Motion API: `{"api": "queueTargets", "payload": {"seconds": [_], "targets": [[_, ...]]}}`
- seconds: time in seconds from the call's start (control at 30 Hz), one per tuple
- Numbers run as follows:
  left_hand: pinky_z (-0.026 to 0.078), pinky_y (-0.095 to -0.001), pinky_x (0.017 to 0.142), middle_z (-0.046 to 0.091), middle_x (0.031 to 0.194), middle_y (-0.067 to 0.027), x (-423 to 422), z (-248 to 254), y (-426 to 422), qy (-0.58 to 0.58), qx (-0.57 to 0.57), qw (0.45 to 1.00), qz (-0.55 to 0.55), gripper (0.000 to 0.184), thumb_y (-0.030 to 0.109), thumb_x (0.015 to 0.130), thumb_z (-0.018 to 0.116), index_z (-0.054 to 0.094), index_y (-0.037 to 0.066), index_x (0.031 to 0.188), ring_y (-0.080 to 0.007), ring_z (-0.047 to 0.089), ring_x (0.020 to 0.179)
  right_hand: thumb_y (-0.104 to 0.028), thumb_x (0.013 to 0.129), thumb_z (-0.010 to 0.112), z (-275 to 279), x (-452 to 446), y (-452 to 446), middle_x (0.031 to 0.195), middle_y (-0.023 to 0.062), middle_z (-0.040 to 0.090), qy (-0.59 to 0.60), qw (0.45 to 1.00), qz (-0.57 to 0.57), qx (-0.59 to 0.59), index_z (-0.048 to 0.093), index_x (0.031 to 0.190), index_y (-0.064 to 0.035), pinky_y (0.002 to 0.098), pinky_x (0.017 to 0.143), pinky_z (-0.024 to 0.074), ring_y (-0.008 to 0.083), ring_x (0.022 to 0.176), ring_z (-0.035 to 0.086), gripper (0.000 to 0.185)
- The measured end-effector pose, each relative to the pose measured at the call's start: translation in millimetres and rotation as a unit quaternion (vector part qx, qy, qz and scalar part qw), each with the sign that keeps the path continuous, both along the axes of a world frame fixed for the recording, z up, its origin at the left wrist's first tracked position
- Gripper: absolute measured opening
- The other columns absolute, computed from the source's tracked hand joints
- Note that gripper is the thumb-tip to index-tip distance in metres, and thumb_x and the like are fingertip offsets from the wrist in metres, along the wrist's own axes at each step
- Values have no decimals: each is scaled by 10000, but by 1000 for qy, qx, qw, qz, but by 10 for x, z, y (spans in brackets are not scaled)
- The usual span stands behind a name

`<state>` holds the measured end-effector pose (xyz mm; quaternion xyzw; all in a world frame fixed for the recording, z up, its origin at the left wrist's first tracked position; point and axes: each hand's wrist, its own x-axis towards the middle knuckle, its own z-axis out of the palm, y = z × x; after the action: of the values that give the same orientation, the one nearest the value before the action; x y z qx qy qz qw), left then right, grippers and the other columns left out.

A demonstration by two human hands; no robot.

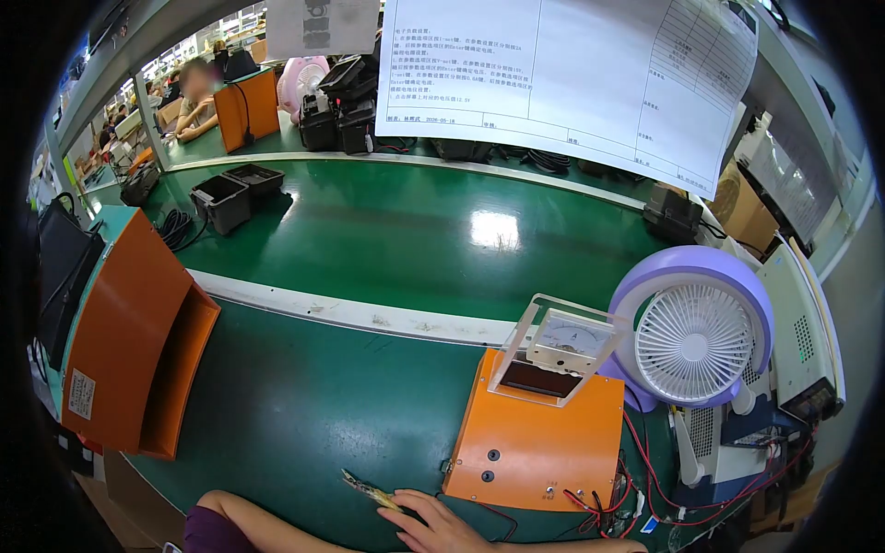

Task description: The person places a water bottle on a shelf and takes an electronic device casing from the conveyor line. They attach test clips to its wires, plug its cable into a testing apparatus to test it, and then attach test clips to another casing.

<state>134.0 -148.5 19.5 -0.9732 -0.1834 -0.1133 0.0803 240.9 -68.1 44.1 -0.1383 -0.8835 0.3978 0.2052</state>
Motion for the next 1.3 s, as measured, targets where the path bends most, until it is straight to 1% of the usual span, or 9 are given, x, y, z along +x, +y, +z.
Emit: {"api": "queueTargets", "payload": {"seconds": [0.37, 0.6, 0.9, 0.97, 1.0, 1.07, 1.1, 1.17, 1.3], "targets": [[35, -415, 1130, 214, 1439, -130, 7, -20, -9, 4, 0, 1000, -4, 609, 230, 772, 394, 327, 14, 1337, -238, 129, 1355, 31, 750, 567, 32, -5, -6, 1179, 133, 396, -12, 998, -8, -55, 525, 1152, -84, 331, 897, 408, 307, 1115, 426, 420], [46, -399, 1125, 199, 1444, -142, 0, 37, 10, -8, -25, 1000, -1, 598, 186, 766, 403, 335, 8, 1333, -236, 114, 1359, 18, 744, 573, -5, -11, 4, 1178, 138, 397, -3, 1000, -6, -24, 523, 1147, -76, 350, 910, 395, 319, 1120, 417, 416], [17, -404, 1124, 181, 1453, -133, -10, 36, 18, 12, -9, 1000, -11, 628, 249, 775, 416, 306, 20, 1350, -231, 93, 1364, -6, 747, 577, 0, -17, 38, 1162, 174, 398, 13, 1000, 9, 12, 479, 1184, -75, 382, 901, 395, 342, 1090, 427, 453], [14, -408, 1124, 186, 1452, -131, -11, 64, 7, 27, -10, 1000, -12, 631, 256, 778, 410, 299, 24, 1354, -233, 96, 1364, -46, 799, 579, 61, -42, 63, 1106, 113, 484, 15, 999, 1, 44, 496, 1191, -71, 315, 786, 462, 241, 979, 535, 402], [10, -411, 1124, 191, 1451, -129, -10, 76, 12, 39, -9, 999, -10, 633, 262, 780, 404, 292, 29, 1358, -235, 99, 1363, -46, 799, 579, 29, -29, 50, 1106, 113, 484, 14, 999, -1, 46, 496, 1191, -71, 315, 786, 462, 241, 979, 535, 402], [11, -413, 1122, 198, 1449, -129, -6, 77, 16, 38, -5, 999, -9, 627, 265, 781, 399, 299, 30, 1354, -238, 104, 1363, -20, 746, 579, -65, 7, 26, 1167, 179, 390, 10, 1000, 19, 1, 471, 1198, -74, 392, 904, 393, 360, 1094, 418, 467], [12, -415, 1120, 204, 1447, -129, -2, 79, 16, 38, -4, 999, -6, 621, 268, 783, 393, 306, 30, 1350, -241, 109, 1362, -20, 746, 579, -61, -1, 33, 1167, 179, 390, 9, 1000, 18, 3, 471, 1198, -74, 392, 904, 393, 360, 1094, 418, 467], [26, -422, 1117, 222, 1440, -131, 8, 51, 10, 21, 5, 1000, -3, 610, 265, 782, 390, 322, 28, 1340, -246, 125, 1359, -81, 815, 571, -41, -31, 35, 1090, 160, 451, 31, 997, -4, 69, 504, 1113, -34, 348, 824, 421, 289, 959, 489, 309], [85, -446, 1106, 289, 1407, -140, 6, 95, 15, 16, 20, 1000, 0, 583, 267, 774, 383, 367, 39, 1311, -259, 190, 1342, -59, 816, 562, -38, 21, 38, 1203, 126, 405, -8, 999, 2, 51, 466, 1232, -75, 325, 850, 437, 266, 1059, 481, 427]]}}
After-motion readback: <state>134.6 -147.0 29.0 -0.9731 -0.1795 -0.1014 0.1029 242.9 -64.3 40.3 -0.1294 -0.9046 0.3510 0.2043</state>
